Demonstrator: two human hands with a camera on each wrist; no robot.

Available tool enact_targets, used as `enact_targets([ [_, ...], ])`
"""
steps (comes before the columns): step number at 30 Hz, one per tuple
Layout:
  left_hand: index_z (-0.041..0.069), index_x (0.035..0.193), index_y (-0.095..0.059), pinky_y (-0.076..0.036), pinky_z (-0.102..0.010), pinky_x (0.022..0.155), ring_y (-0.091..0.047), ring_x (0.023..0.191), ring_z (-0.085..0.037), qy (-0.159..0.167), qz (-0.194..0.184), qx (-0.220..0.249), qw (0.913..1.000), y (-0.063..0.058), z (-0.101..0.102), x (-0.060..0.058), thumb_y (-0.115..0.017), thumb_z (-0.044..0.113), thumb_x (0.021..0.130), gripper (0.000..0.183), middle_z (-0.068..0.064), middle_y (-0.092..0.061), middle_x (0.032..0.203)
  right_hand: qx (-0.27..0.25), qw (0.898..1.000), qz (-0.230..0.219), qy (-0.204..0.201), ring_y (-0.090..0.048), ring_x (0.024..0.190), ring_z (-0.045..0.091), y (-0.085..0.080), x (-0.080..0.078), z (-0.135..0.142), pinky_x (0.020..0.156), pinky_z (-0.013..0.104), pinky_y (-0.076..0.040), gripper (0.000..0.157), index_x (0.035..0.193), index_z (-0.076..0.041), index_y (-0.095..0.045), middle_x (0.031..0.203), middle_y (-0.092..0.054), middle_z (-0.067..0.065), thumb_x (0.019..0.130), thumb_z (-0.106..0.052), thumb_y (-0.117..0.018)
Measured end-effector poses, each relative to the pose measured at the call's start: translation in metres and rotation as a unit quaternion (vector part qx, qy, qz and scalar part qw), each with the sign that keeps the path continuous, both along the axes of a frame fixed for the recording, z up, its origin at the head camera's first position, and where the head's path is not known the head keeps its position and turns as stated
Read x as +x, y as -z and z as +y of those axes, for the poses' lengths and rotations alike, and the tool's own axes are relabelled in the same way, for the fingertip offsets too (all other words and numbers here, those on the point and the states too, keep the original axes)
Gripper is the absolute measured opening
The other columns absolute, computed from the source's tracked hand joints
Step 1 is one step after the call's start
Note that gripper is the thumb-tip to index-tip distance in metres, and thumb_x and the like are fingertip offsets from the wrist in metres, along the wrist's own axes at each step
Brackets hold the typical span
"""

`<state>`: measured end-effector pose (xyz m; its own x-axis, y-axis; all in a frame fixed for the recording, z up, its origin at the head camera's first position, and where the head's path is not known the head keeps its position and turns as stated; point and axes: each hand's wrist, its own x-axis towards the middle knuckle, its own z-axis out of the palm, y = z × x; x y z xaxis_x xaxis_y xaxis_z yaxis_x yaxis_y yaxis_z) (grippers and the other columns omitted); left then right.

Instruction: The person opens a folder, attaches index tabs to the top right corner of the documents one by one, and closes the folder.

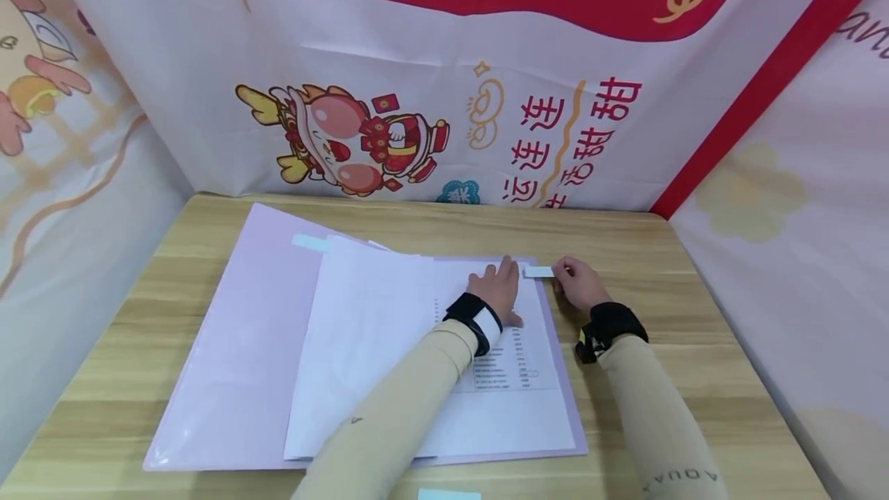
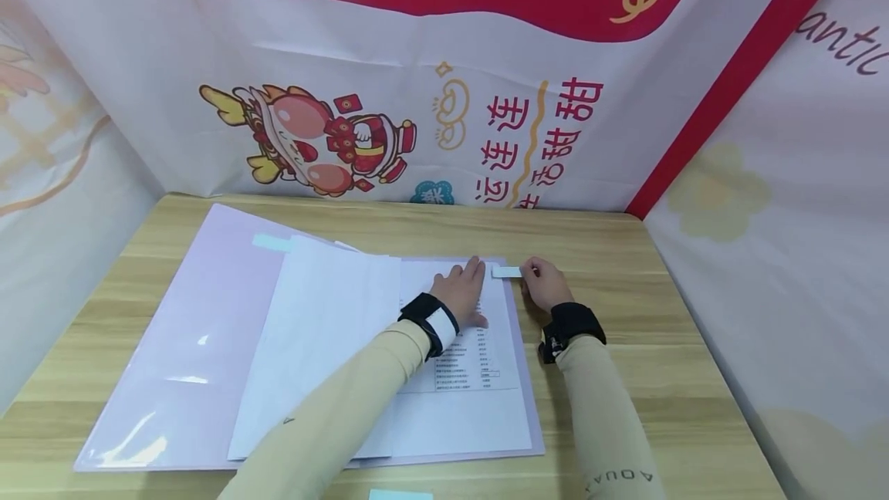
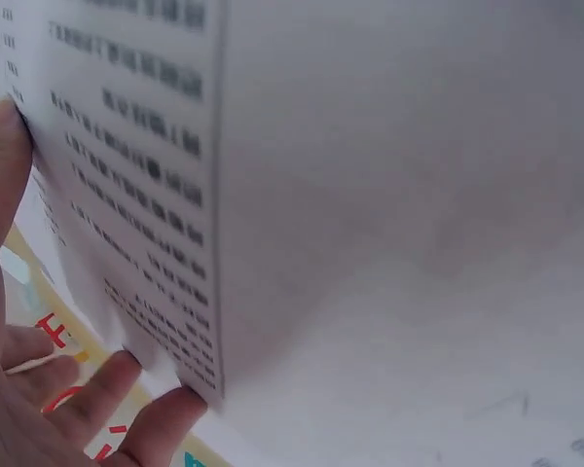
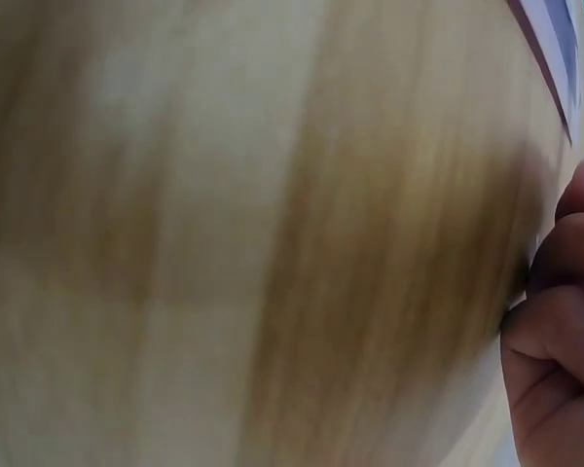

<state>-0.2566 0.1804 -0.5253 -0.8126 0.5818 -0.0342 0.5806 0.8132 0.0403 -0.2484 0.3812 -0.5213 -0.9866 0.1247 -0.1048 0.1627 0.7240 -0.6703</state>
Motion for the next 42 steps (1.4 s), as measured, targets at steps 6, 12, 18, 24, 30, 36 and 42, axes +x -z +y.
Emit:
enact_targets([
  [6, 0.013, 0.163, -0.022, -0.052, -0.044, 0.087, -0.047, 0.136, -0.021, 0.014, -0.023, -0.039, 0.9989, -0.007, 0.004, -0.001, -0.077, 0.064, 0.080, 0.112, -0.002, -0.017, 0.170, 0.010, 1.000, -0.023, 0.001, -0.053, 0.071, 0.022, -0.005, -0.002, -0.001, 0.068, 0.032, -0.040, 0.027, 0.100, -0.002, -0.057, 0.079, -0.059, 0.007, 0.111, -0.023, -0.042],
  [12, 0.014, 0.164, -0.017, -0.052, -0.044, 0.089, -0.045, 0.138, -0.020, 0.023, -0.035, -0.052, 0.9978, -0.013, 0.003, -0.002, -0.077, 0.064, 0.080, 0.114, 0.000, -0.011, 0.171, 0.031, 0.999, -0.014, -0.008, -0.053, 0.068, 0.021, -0.004, -0.006, -0.002, 0.072, 0.033, -0.039, 0.027, 0.099, -0.002, -0.060, 0.074, -0.059, 0.006, 0.110, -0.022, -0.044],
  [18, 0.017, 0.164, -0.019, -0.053, -0.044, 0.089, -0.044, 0.139, -0.020, 0.030, -0.046, -0.072, 0.9959, -0.024, 0.002, -0.001, -0.076, 0.064, 0.081, 0.111, 0.002, -0.013, 0.170, 0.039, 0.999, -0.011, -0.004, -0.053, 0.067, 0.020, 0.000, -0.010, -0.001, 0.070, 0.032, -0.039, 0.026, 0.098, -0.003, -0.061, 0.072, -0.059, 0.004, 0.108, -0.022, -0.046],
  [24, 0.023, 0.164, -0.021, -0.051, -0.047, 0.094, -0.039, 0.143, -0.021, 0.038, -0.071, -0.074, 0.9940, -0.033, 0.001, 0.001, -0.075, 0.060, 0.084, 0.103, 0.004, -0.016, 0.170, 0.046, 0.999, -0.004, -0.002, -0.052, 0.064, 0.020, 0.004, -0.012, 0.000, 0.066, 0.032, -0.040, 0.026, 0.093, -0.003, -0.060, 0.070, -0.058, 0.003, 0.107, -0.021, -0.048],
  [30, 0.021, 0.162, -0.028, -0.051, -0.043, 0.093, -0.040, 0.142, -0.019, 0.040, -0.062, -0.085, 0.9936, -0.042, -0.003, 0.006, -0.073, 0.060, 0.086, 0.097, 0.006, -0.018, 0.169, 0.053, 0.999, -0.001, -0.003, -0.053, 0.065, 0.020, 0.006, -0.013, 0.000, 0.067, 0.031, -0.039, 0.026, 0.093, -0.004, -0.061, 0.070, -0.059, 0.003, 0.107, -0.021, -0.048],
  [36, 0.021, 0.162, -0.030, -0.052, -0.045, 0.093, -0.041, 0.141, -0.018, 0.041, -0.058, -0.091, 0.9933, -0.037, 0.000, 0.003, -0.072, 0.063, 0.085, 0.097, 0.008, -0.019, 0.169, 0.051, 0.999, -0.004, -0.003, -0.054, 0.066, 0.020, 0.006, -0.014, 0.002, 0.066, 0.031, -0.040, 0.026, 0.095, -0.003, -0.061, 0.072, -0.059, 0.004, 0.108, -0.021, -0.047],
  [42, 0.022, 0.160, -0.034, -0.052, -0.045, 0.091, -0.042, 0.140, -0.018, 0.037, -0.060, -0.089, 0.9936, -0.028, 0.004, -0.004, -0.075, 0.064, 0.082, 0.098, 0.009, -0.024, 0.167, 0.052, 0.999, 0.002, -0.009, -0.053, 0.066, 0.019, 0.007, -0.013, 0.002, 0.067, 0.031, -0.039, 0.025, 0.093, -0.003, -0.060, 0.071, -0.058, 0.003, 0.107, -0.020, -0.048],
])
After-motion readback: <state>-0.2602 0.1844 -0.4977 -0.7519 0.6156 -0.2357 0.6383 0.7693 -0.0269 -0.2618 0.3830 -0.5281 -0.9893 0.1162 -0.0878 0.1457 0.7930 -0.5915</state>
